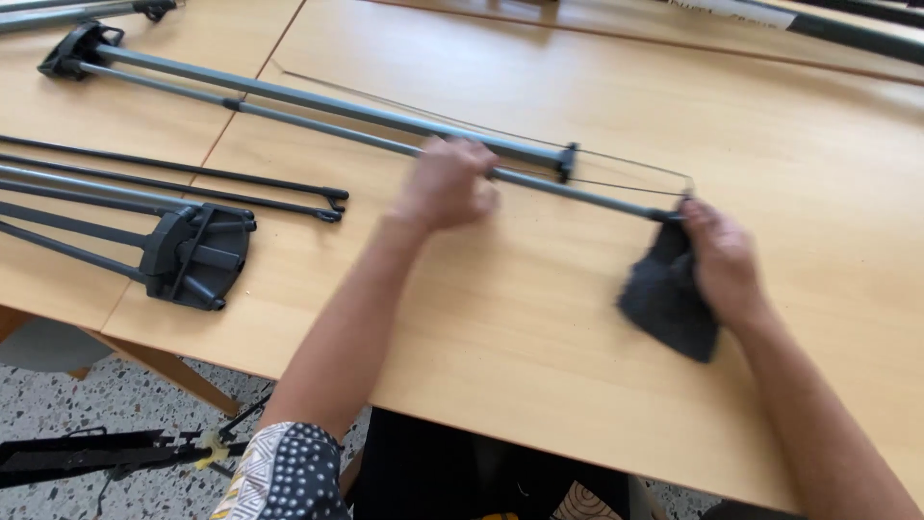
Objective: The person wipes a long metal pole with a dark cloth, then removes a small black plastic cap from one end and wipes it. They place the cap back on the pole and set it aside. Next, they pick up a black telescoping pole, extend it, and attach a multi-pronged black plastic connector to one end, then remove the connector and set the pole aside.
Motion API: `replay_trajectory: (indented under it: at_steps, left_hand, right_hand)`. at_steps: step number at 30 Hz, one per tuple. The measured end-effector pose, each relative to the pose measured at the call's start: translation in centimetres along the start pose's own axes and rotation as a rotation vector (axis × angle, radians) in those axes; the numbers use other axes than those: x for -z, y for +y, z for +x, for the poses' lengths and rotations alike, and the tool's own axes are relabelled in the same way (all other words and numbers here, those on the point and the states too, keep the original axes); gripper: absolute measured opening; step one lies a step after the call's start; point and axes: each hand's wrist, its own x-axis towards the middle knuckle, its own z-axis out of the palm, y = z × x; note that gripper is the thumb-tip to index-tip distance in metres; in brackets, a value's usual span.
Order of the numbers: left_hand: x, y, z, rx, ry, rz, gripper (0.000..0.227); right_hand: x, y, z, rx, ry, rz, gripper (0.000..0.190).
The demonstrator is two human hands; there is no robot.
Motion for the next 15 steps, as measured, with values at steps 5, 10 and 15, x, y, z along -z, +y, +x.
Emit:
replay_trajectory:
  at_steps: [5,10,15]
  left_hand:
    - [-3.4,4.4,1.3,-0.047,0.123,-0.033,0.030]
    - [-2.6,1.0,0.9,0.104,-0.017,0.008,0.035]
    - [-0.9,0.5,0.9,0.183,-0.147,0.054,0.018]
  right_hand:
    - [-5.4,-4.8,1.1,-0.019,-0.067,-0.168,0.055]
    - [-8.8,-7.8,1.5,-0.065,-0.101,-0.246,0.062]
    - [-8.7,-6.1,0.9,-0.040,-0.127,-0.111,0.030]
